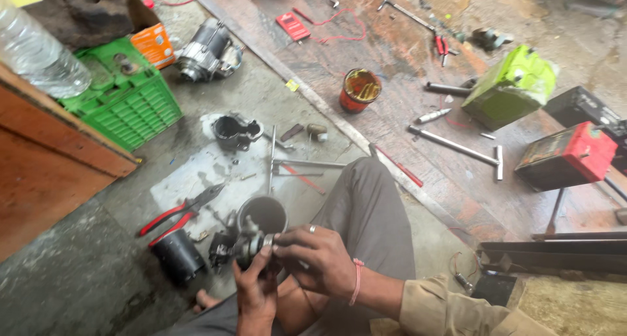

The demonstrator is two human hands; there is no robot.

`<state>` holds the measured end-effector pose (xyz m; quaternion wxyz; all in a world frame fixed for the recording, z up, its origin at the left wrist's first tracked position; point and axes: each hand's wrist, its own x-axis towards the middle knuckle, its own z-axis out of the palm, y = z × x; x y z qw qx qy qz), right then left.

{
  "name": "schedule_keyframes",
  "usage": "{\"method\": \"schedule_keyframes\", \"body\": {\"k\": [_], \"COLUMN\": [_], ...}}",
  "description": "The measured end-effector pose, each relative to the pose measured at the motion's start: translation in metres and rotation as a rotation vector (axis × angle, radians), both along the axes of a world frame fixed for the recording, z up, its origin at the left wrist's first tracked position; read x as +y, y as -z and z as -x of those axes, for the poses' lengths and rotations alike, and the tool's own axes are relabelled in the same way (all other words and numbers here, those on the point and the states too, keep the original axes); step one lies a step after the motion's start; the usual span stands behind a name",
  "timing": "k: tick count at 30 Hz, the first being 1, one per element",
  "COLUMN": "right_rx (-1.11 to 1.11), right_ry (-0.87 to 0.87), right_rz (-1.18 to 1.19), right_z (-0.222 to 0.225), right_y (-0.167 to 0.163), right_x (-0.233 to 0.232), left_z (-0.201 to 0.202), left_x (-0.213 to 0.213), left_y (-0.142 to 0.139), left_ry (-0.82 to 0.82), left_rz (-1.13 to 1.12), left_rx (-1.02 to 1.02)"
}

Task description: The person sits on the workshop floor and repairs a starter motor, prying open its housing with a screwdriver, separating the end cap and drive gear, and reassembling the components by hand, pressing parts back together.

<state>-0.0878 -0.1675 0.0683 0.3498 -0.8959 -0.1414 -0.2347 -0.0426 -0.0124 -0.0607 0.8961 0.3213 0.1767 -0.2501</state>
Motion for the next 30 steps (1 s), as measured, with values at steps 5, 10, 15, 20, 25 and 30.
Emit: {"method": "schedule_keyframes", "body": {"k": [5,10,15,20,25,30], "right_rx": [-0.034,0.046,0.187,0.768,1.11,1.14], "right_ry": [-0.02,-0.018,0.073,0.248,0.213,0.155], "right_rz": [0.015,-0.048,-0.355,-1.038,-1.39,-1.457], "right_z": [0.003,0.001,0.007,-0.003,-0.003,0.003], "right_y": [-0.003,0.0,0.004,0.012,0.011,0.007], "right_x": [-0.006,-0.001,0.0,-0.005,-0.023,-0.032], "left_z": [-0.005,-0.003,-0.007,-0.014,-0.012,-0.013], "left_x": [-0.002,0.001,0.006,0.006,0.009,0.015], "left_y": [0.01,0.035,0.052,0.037,0.021,0.009], "left_ry": [-0.025,-0.012,-0.062,0.014,0.128,0.096], "left_rz": [-0.01,-0.05,-0.127,-0.266,-0.437,-0.468], "left_rx": [-0.024,-0.07,-0.138,-0.505,-0.539,-0.427]}}
